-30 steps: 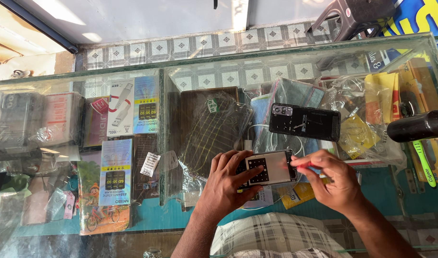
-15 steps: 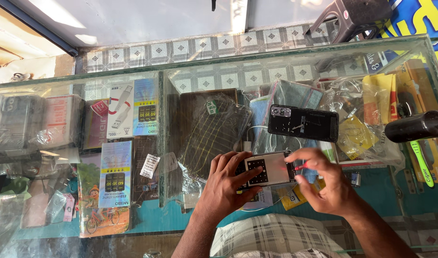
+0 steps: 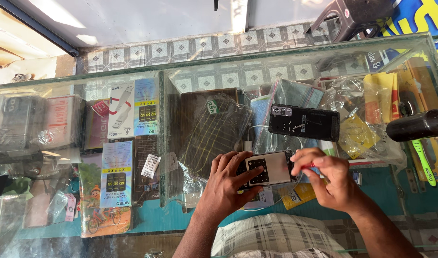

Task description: The person removes the back cover of a smartphone and uses a red plastic pry tool to carefully separate the internal components from the frame. They repeatedly pry along the edges and lift the internal assembly to disconnect or inspect parts. The back cover is placed on the counter, and the phone remains open with the internal assembly partially lifted.

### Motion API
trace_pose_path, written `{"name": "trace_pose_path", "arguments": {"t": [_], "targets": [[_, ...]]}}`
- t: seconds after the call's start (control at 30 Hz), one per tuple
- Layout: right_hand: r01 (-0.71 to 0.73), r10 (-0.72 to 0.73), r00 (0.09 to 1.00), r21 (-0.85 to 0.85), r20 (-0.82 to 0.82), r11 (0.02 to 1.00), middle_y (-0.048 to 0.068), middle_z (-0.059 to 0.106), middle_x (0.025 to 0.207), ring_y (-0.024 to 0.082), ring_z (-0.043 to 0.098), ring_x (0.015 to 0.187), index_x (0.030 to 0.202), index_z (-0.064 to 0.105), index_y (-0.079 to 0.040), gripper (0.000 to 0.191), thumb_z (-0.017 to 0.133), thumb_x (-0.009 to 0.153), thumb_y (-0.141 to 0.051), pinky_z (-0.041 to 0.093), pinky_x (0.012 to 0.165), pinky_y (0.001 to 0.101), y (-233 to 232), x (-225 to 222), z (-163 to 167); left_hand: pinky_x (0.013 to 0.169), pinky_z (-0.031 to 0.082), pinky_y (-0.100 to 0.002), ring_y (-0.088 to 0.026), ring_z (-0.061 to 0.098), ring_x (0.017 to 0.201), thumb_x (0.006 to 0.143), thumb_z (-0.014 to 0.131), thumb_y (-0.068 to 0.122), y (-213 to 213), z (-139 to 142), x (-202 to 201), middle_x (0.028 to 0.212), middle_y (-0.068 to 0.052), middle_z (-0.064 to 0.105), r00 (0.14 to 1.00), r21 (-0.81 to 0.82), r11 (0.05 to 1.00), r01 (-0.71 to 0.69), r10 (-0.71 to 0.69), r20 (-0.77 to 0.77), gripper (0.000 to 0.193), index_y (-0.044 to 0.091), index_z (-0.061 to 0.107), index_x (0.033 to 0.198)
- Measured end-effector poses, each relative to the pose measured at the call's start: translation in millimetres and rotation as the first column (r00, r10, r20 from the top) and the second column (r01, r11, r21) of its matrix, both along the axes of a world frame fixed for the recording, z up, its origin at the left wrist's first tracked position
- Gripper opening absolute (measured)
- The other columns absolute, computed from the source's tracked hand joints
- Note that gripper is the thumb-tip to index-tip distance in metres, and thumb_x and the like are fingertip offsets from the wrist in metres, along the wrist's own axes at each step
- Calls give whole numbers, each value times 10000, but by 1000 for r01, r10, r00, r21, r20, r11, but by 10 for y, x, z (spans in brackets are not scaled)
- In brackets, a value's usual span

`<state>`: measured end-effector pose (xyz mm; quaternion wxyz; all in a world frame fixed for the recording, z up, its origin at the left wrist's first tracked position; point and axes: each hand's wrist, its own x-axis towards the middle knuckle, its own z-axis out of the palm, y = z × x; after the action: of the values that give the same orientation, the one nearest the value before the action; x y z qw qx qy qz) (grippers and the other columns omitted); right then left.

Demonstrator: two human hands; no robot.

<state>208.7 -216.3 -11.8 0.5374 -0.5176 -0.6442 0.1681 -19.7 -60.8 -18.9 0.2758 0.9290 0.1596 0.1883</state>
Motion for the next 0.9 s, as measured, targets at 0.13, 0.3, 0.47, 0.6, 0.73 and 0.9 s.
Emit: {"name": "trace_pose_path", "arguments": {"t": [0.13, 0.3, 0.47, 0.6, 0.73, 0.9], "targets": [[78, -79, 996, 33, 37, 996, 123, 661, 1044, 216, 700, 988, 1415, 258, -209, 705, 691, 917, 41, 618, 860, 367, -16, 7, -82, 1148, 401, -535, -315, 549, 1321, 772, 872, 400, -1, 3, 5, 1398, -84, 611, 1000, -2, 1000, -3, 3, 3, 481, 219, 766, 1205], [39, -46, 988, -47, -148, 998, 170, 698, 1100, 232, 746, 1002, 1483, 243, -165, 650, 596, 992, 74, 670, 874, 366, -77, 58, -119, 1155, 400, -538, -314, 548, 1325, 793, 868, 394, 2, 2, 3, 1404, -87, 607, 1000, 7, 1000, -1, 1, 10, 467, 217, 766, 1212], [98, -119, 981, -133, -156, 986, 101, 685, 1052, 166, 705, 925, 1494, 236, -59, 555, 551, 1039, -33, 624, 835, 317, -157, 120, -16, 1153, 395, -540, -314, 548, 1323, 780, 871, 397, -4, -3, 11, 1400, -84, 610, 1000, 2, 1000, -8, 8, 11, 468, 220, 768, 1201], [318, -129, 904, -441, 408, 839, 84, 716, 802, 166, 712, 631, 1070, 614, -44, 242, 720, 859, -99, 615, 520, 323, -81, 78, -28, 1151, 398, -536, -309, 550, 1324, 771, 872, 399, -5, 0, 10, 1396, -78, 615, 1000, -4, 1000, -8, 8, 9, 474, 224, 770, 1199], [352, -47, 822, -442, 568, 825, 67, 714, 753, 174, 671, 498, 909, 644, -43, 145, 740, 830, -118, 556, 426, 340, -17, 50, -73, 1151, 405, -532, -308, 549, 1323, 789, 873, 401, -1, 4, 6, 1399, -82, 615, 1000, 15, 1000, -5, 5, 13, 472, 220, 770, 1212], [299, 55, 756, -419, 652, 857, 58, 654, 640, 170, 639, 474, 852, 608, -54, 132, 726, 849, -114, 542, 396, 341, 43, 55, -52, 1143, 407, -531, -307, 562, 1305, 761, 876, 413, 0, 7, 12, 1379, -78, 628, 1000, -9, 1000, -15, 15, 8, 473, 221, 777, 1182]]}}
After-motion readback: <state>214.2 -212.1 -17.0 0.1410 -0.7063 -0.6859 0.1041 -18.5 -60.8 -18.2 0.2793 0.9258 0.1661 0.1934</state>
